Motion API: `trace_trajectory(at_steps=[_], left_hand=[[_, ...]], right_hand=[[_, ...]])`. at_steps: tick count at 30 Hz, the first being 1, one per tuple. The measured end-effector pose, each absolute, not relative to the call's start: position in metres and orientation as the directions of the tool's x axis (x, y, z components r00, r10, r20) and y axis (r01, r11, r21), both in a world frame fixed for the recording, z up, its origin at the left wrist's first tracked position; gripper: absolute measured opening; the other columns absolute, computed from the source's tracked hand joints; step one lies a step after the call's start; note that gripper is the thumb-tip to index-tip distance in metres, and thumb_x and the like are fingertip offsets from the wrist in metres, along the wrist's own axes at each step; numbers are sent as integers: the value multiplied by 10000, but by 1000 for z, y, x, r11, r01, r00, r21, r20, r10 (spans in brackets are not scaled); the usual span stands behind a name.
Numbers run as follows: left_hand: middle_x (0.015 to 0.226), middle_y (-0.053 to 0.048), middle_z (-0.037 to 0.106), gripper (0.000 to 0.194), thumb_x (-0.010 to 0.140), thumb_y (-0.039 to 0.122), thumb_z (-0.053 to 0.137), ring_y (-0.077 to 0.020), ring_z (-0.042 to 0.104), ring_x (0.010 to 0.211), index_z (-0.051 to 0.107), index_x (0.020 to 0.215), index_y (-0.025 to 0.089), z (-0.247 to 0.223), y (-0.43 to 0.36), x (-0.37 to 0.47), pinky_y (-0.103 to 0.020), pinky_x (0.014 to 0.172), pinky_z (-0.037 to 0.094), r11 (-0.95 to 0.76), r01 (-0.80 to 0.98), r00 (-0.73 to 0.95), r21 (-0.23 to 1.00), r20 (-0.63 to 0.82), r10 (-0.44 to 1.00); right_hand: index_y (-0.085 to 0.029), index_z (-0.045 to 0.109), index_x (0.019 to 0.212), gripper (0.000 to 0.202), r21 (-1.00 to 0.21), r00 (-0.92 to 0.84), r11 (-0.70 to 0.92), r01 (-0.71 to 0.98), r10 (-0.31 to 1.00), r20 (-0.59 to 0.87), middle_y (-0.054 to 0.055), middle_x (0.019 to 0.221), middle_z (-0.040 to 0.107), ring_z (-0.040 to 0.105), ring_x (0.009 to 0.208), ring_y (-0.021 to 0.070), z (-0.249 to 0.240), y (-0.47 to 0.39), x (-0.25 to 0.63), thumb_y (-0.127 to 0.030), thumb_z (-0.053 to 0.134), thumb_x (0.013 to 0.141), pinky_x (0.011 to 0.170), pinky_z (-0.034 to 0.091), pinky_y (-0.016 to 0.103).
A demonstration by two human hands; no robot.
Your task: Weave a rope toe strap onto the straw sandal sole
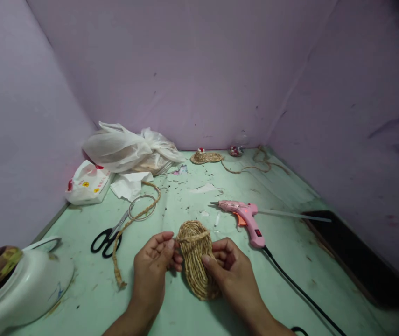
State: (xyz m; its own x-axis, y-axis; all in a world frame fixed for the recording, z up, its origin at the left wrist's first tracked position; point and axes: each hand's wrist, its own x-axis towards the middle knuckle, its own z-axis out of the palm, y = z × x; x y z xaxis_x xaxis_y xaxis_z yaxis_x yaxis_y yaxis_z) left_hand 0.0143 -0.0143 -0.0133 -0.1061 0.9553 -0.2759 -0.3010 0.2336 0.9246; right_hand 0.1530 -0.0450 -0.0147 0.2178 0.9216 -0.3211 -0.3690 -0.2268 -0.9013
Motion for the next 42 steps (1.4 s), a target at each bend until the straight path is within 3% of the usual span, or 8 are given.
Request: trace_trajectory(at_steps=[3, 7, 10, 18, 25, 33, 39, 42], left_hand=[[551, 13, 626, 401, 586, 312, 749, -93, 526, 440, 525, 867, 131, -9, -16, 20, -179, 400, 422, 218, -278, -115, 935, -258, 959], [343, 81, 451, 354, 576, 357, 740, -21, 307, 286, 556, 748, 108, -7, -19, 22, -118, 288, 190, 301, -170, -26, 938, -309, 951], [312, 108, 366, 351, 516, 362, 764, 4, 226, 278, 550, 631, 109, -5, -20, 21, -117, 295, 126, 345, -170, 22, 923, -346, 938], [359, 106, 368, 389, 451, 365, 785, 15, 194, 284, 490, 568, 140, -4, -19, 17, -126, 309, 94, 385, -220, 89, 896, -374, 923], [346, 103, 362, 353, 441, 345, 792, 13, 198, 279, 540, 554, 125, -3, -23, 24, -131, 310, 109, 395, -203, 65, 896, -391, 918], [503, 1, 594, 296, 450, 288, 807, -93, 501, 413, 631, 609, 112, 2, -28, 26, -230, 466, 441, 397, -287, 91, 872, -388, 917], [371, 62, 457, 290, 462, 330, 788, -3, 251, 287, 633, 556, 103, 2, -25, 27, -156, 323, 232, 370, -232, 41, 900, -371, 928], [380, 55, 459, 268, 487, 324, 773, -15, 289, 311, 624, 534, 107, -1, -25, 26, -154, 333, 228, 332, -181, 34, 926, -331, 943]], right_hand=[[-169, 526, 664, 285, -899, 234, -203, -387, 922, -309, -11, 528, 631, 564, 478, 117, -13, -44, 153, -261, 757, 524, 493, 432, 231], [-163, 524, 655, 258, -888, 215, -207, -412, 924, -315, -38, 465, 599, 542, 429, 103, -10, -46, 151, -218, 739, 524, 467, 421, 220], [-164, 526, 650, 242, -908, 160, -187, -375, 952, -262, -49, 460, 586, 532, 425, 95, -10, -48, 150, -205, 734, 532, 459, 411, 210], [-173, 614, 975, 343, -977, 211, 35, -212, 977, -11, 62, 903, 667, 621, 685, 160, -3, -44, 165, -222, 663, 639, 612, 502, 293], [-130, 705, 822, 263, -923, 196, -45, -382, 972, -128, 68, 739, 708, 640, 696, 191, -11, -40, 161, -170, 693, 562, 679, 494, 337], [-129, 685, 652, 189, -883, 224, -91, -460, 951, -215, 44, 629, 692, 621, 592, 169, -9, -40, 159, -178, 756, 484, 589, 484, 300], [-146, 581, 961, 490, -869, 229, -110, -482, 942, -247, 5, 590, 667, 604, 534, 157, -9, -39, 160, -231, 775, 519, 554, 466, 282], [-114, 613, 901, 457, -876, 162, -155, -456, 954, -253, 29, 600, 668, 608, 571, 164, -11, -39, 161, -264, 792, 508, 598, 463, 292]])
